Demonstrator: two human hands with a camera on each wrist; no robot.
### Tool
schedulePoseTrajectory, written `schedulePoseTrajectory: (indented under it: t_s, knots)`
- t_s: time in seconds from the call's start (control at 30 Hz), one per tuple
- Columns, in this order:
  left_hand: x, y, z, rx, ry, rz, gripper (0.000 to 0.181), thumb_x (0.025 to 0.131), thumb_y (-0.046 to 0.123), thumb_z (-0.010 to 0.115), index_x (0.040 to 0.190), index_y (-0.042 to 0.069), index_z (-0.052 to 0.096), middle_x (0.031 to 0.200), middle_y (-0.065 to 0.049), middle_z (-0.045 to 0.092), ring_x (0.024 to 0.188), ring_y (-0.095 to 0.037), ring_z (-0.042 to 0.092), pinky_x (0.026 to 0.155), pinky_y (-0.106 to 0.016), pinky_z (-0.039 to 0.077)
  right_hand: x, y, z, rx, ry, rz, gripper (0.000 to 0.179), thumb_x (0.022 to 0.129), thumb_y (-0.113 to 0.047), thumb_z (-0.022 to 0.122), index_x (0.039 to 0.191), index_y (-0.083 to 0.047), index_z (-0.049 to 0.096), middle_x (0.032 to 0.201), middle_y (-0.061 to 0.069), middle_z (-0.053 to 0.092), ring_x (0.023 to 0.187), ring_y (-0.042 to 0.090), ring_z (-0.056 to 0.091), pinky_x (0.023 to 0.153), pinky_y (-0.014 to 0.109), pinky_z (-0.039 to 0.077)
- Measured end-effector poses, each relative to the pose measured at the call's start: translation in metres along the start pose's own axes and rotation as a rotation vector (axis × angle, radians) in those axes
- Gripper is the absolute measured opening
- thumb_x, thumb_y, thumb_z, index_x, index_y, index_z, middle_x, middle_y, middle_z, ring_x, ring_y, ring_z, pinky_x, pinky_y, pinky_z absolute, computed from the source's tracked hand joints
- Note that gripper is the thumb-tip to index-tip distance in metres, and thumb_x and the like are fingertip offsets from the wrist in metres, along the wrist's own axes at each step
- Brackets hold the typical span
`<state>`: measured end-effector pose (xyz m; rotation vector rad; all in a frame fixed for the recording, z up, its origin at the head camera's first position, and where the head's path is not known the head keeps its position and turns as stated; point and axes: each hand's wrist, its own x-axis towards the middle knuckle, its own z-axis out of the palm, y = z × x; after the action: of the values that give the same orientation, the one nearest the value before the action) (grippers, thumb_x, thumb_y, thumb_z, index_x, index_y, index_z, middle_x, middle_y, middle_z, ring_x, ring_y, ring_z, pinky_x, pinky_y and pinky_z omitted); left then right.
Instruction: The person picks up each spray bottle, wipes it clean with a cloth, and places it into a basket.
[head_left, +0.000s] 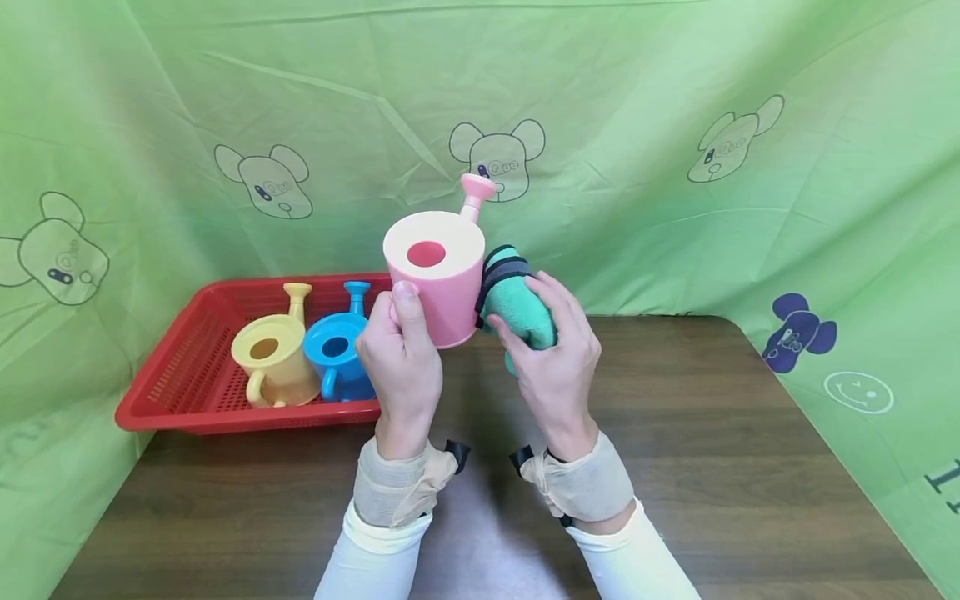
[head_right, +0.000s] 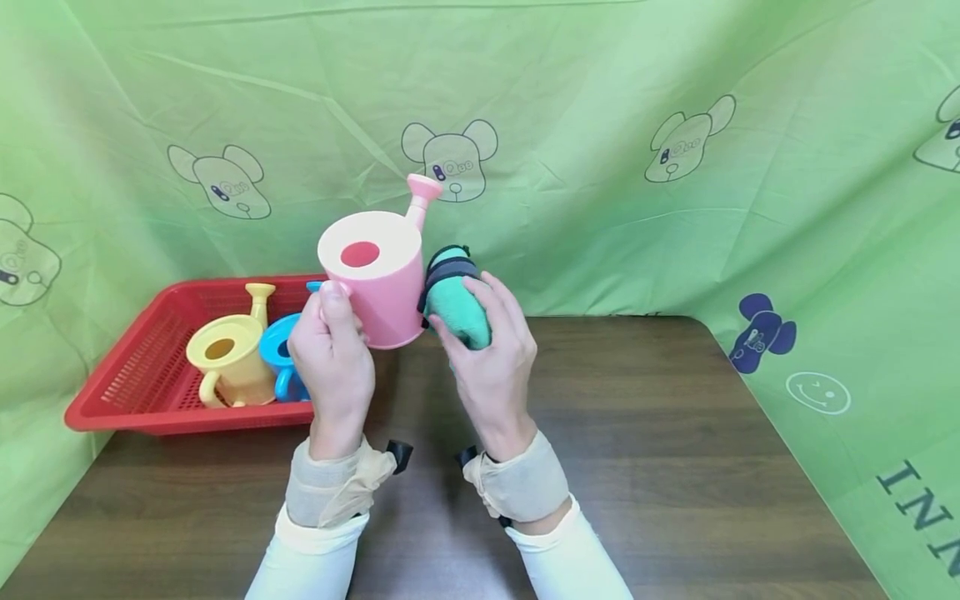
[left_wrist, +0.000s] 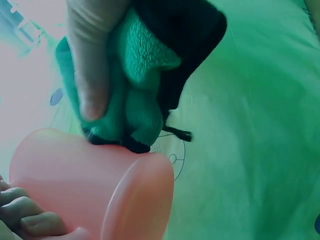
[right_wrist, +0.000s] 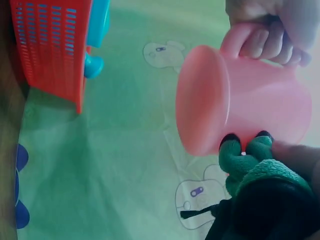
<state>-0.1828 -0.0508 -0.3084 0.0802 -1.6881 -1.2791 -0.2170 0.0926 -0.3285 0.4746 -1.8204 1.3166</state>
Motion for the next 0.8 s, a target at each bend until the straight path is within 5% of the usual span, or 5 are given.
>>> schedulePoseTrajectory:
  t_s: [0.2,0.37,0.6,0.8]
  knots:
    - [0.001,0.0,0.0,-0.036,0.049,-0.04,0.032,0.107,0.02,0.059,0.084,-0.002,0.055,0.067,-0.02,0.055,0.059,-0.008,0.045,0.061,-0.018,0.042,-0.007,-0.005,0.005,0.008,-0.114,-0.107,0.073,0.079,-0.012,0.091,0.143,0.0,0.058,0.139,0.02,0.067,0.126,0.035,0.068,0.108,0.05,0.054]
    - [0.002,0.0,-0.001,-0.028,0.064,-0.038,0.032,0.107,0.02,0.059,0.083,-0.002,0.054,0.066,-0.02,0.054,0.057,-0.008,0.043,0.061,-0.018,0.041,-0.012,-0.006,0.007,0.068,-0.125,-0.144,0.063,0.08,-0.005,0.083,0.135,0.0,0.052,0.137,0.017,0.069,0.121,0.033,0.07,0.107,0.042,0.055]
    - [0.002,0.003,-0.002,-0.02,0.04,-0.022,0.034,0.106,0.022,0.059,0.082,-0.001,0.054,0.066,-0.019,0.057,0.057,-0.01,0.046,0.06,-0.017,0.043,-0.006,0.0,0.008,0.114,0.04,-0.208,0.047,0.081,-0.004,0.082,0.127,-0.002,0.07,0.128,0.02,0.07,0.117,0.036,0.069,0.107,0.036,0.053]
    - [-0.002,0.005,-0.002,0.02,-0.025,0.009,0.033,0.105,0.025,0.062,0.086,-0.002,0.057,0.068,-0.017,0.063,0.06,-0.021,0.063,0.065,-0.018,0.051,0.003,0.006,0.004,0.087,0.229,-0.142,0.041,0.081,-0.004,0.081,0.12,0.0,0.067,0.122,0.016,0.075,0.112,0.033,0.072,0.105,0.036,0.054]
